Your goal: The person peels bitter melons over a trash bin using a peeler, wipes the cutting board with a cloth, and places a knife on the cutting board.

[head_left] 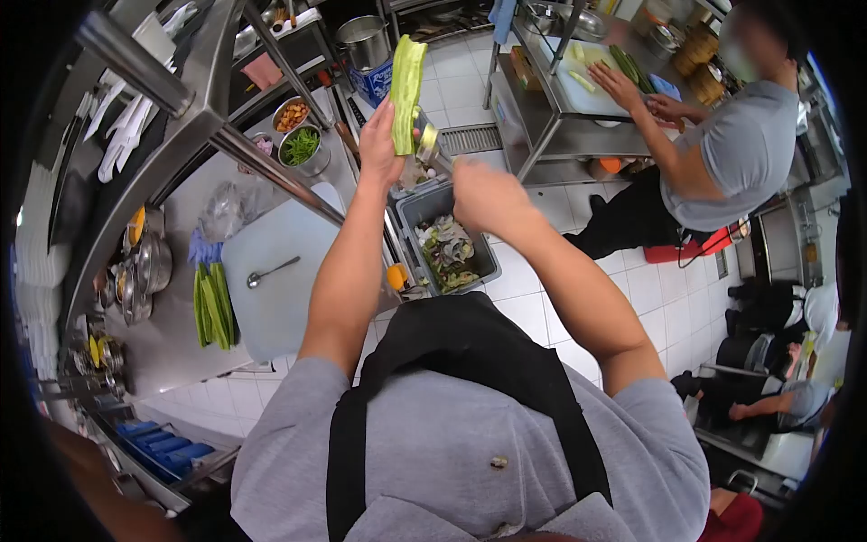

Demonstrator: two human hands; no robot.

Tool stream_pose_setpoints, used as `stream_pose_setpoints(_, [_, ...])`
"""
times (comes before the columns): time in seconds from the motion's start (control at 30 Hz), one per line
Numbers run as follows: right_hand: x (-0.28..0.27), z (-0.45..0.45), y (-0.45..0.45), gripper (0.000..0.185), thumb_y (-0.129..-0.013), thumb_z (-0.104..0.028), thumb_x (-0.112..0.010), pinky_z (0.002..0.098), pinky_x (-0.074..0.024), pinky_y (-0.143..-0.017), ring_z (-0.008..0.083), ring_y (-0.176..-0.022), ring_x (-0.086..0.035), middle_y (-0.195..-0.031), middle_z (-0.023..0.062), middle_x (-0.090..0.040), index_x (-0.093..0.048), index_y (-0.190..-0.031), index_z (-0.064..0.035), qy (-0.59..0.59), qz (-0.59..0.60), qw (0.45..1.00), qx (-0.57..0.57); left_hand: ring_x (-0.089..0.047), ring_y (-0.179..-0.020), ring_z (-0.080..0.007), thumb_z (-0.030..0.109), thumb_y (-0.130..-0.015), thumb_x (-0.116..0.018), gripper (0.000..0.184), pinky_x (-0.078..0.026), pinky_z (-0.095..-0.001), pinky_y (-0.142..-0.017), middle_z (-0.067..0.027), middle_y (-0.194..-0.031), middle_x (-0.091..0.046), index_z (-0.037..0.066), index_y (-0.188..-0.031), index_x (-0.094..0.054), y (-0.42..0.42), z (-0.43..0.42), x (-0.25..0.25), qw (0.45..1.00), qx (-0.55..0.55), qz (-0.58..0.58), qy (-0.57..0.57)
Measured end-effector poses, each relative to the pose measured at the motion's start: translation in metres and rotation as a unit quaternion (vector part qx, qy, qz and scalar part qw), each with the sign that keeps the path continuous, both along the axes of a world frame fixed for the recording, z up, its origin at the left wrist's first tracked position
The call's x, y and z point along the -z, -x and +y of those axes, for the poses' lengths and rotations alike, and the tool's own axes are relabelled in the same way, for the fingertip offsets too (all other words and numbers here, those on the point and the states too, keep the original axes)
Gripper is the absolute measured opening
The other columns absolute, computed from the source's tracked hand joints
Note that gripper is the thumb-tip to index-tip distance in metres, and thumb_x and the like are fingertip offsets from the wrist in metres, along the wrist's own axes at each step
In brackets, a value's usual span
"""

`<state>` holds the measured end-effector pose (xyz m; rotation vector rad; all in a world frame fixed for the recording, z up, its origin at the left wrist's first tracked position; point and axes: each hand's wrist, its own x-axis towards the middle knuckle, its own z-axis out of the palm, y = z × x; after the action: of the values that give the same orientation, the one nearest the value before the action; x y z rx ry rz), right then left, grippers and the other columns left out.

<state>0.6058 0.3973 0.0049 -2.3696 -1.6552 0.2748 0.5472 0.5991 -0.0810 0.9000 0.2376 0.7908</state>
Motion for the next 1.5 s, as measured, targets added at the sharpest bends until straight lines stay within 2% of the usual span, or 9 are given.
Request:
stream_pose_setpoints(0.8, [0.054, 0.009, -0.019, 0.034, -0.077, -0.001, -0.056, 0.0530, -0.0541, -0.079, 0.0470, -0.088, -0.066, -0.099, 0.0294, -0.065, -0.054, -0.110, 0.0092, -0.122, 0.070, 0.990, -0.002, -0.058, -0.081, -0.0065, 0.021, -0.102, -0.056, 0.040, -0.049, -0.0233, -0.067, -0.0025, -0.106, -0.067, 0.000, -0.136, -0.057, 0.054, -0.042, 0.038, 0.969, -0.159, 0.176, -0.065])
stream_pose_setpoints(1.0, [0.103, -0.010, -0.031, 0.036, -0.078, -0.005, -0.058, 0.0507, -0.0542, -0.083, 0.0425, -0.098, -0.066, -0.109, 0.0281, -0.063, -0.053, -0.113, 0.0039, 0.118, 0.043, 0.990, -0.064, -0.065, -0.078, -0.0133, 0.019, -0.099, -0.056, 0.038, -0.051, -0.0291, -0.071, -0.0093, -0.097, -0.071, 0.001, -0.133, -0.058, 0.057, -0.054, 0.043, 0.908, -0.244, 0.285, -0.185])
stream_pose_setpoints(1.17, [0.216, -0.022, -0.035, 0.051, -0.081, -0.007, -0.055, 0.0509, -0.0480, -0.092, 0.0471, -0.106, -0.060, -0.116, 0.0317, -0.061, -0.049, -0.131, 0.0028, -0.223, 0.149, 0.961, 0.065, -0.068, -0.097, -0.0240, 0.018, -0.092, -0.058, 0.043, -0.050, -0.0345, -0.088, -0.0201, -0.108, -0.070, 0.004, -0.133, -0.058, 0.134, -0.117, -0.006, 0.826, -0.229, 0.418, -0.302])
stream_pose_setpoints(1.2, [0.272, -0.015, -0.053, 0.044, -0.082, -0.008, -0.055, 0.0508, -0.0470, -0.093, 0.0481, -0.108, -0.059, -0.117, 0.0313, -0.060, -0.052, -0.124, 0.0032, 0.122, 0.137, 0.983, 0.027, -0.067, -0.104, -0.0235, 0.017, -0.092, -0.057, 0.042, -0.049, -0.0338, -0.092, -0.0199, -0.115, -0.069, 0.004, -0.133, -0.058, 0.155, -0.131, -0.013, 0.818, -0.209, 0.438, -0.307])
stream_pose_setpoints(1.27, [0.310, -0.027, -0.049, 0.038, -0.083, -0.009, -0.054, 0.0512, -0.0475, -0.093, 0.0488, -0.109, -0.058, -0.117, 0.0310, -0.060, -0.052, -0.120, 0.0029, 0.158, 0.129, 0.978, -0.037, -0.064, -0.105, -0.0185, 0.012, -0.093, -0.058, 0.039, -0.047, -0.0312, -0.096, -0.0142, -0.116, -0.069, 0.000, -0.130, -0.059, 0.205, -0.154, -0.020, 0.818, -0.188, 0.458, -0.294])
stream_pose_setpoints(1.33, [0.298, -0.042, -0.021, 0.043, -0.080, -0.010, -0.058, 0.0514, -0.0508, -0.086, 0.0496, -0.100, -0.062, -0.106, 0.0331, -0.063, -0.051, -0.120, 0.0060, -0.117, 0.150, 0.981, 0.033, -0.062, -0.103, -0.0150, 0.011, -0.094, -0.057, 0.038, -0.047, -0.0293, -0.095, -0.0103, -0.116, -0.069, 0.000, -0.129, -0.060, 0.258, -0.176, -0.019, 0.829, -0.209, 0.473, -0.215])
stream_pose_setpoints(1.4, [0.411, -0.047, -0.057, 0.048, -0.078, -0.011, -0.059, 0.0529, -0.0504, -0.085, 0.0502, -0.096, -0.063, -0.100, 0.0349, -0.065, -0.051, -0.122, 0.0068, 0.201, 0.111, 0.972, -0.053, -0.063, -0.099, -0.0162, 0.008, -0.091, -0.057, 0.037, -0.048, -0.0300, -0.092, -0.0128, -0.111, -0.069, 0.000, -0.126, -0.062, 0.317, -0.186, -0.004, 0.808, -0.269, 0.496, -0.167])
stream_pose_setpoints(1.47, [0.335, -0.047, -0.035, 0.046, -0.078, -0.011, -0.057, 0.0546, -0.0499, -0.086, 0.0508, -0.097, -0.064, -0.099, 0.0361, -0.065, -0.054, -0.119, 0.0063, 0.423, 0.286, 0.850, 0.129, -0.065, -0.100, -0.0185, 0.009, -0.090, -0.057, 0.038, -0.049, -0.0315, -0.091, -0.0159, -0.110, -0.070, 0.000, -0.126, -0.061, 0.372, -0.185, 0.006, 0.745, -0.345, 0.556, -0.130])
stream_pose_setpoints(1.5, [0.330, -0.053, -0.028, 0.044, -0.078, -0.012, -0.057, 0.0540, -0.0501, -0.086, 0.0506, -0.099, -0.063, -0.101, 0.0368, -0.064, -0.055, -0.117, 0.0067, 0.278, 0.249, 0.918, 0.131, -0.066, -0.099, -0.0202, 0.010, -0.089, -0.058, 0.039, -0.049, -0.0322, -0.090, -0.0171, -0.108, -0.071, -0.001, -0.127, -0.061, 0.400, -0.178, 0.008, 0.697, -0.386, 0.587, -0.144])
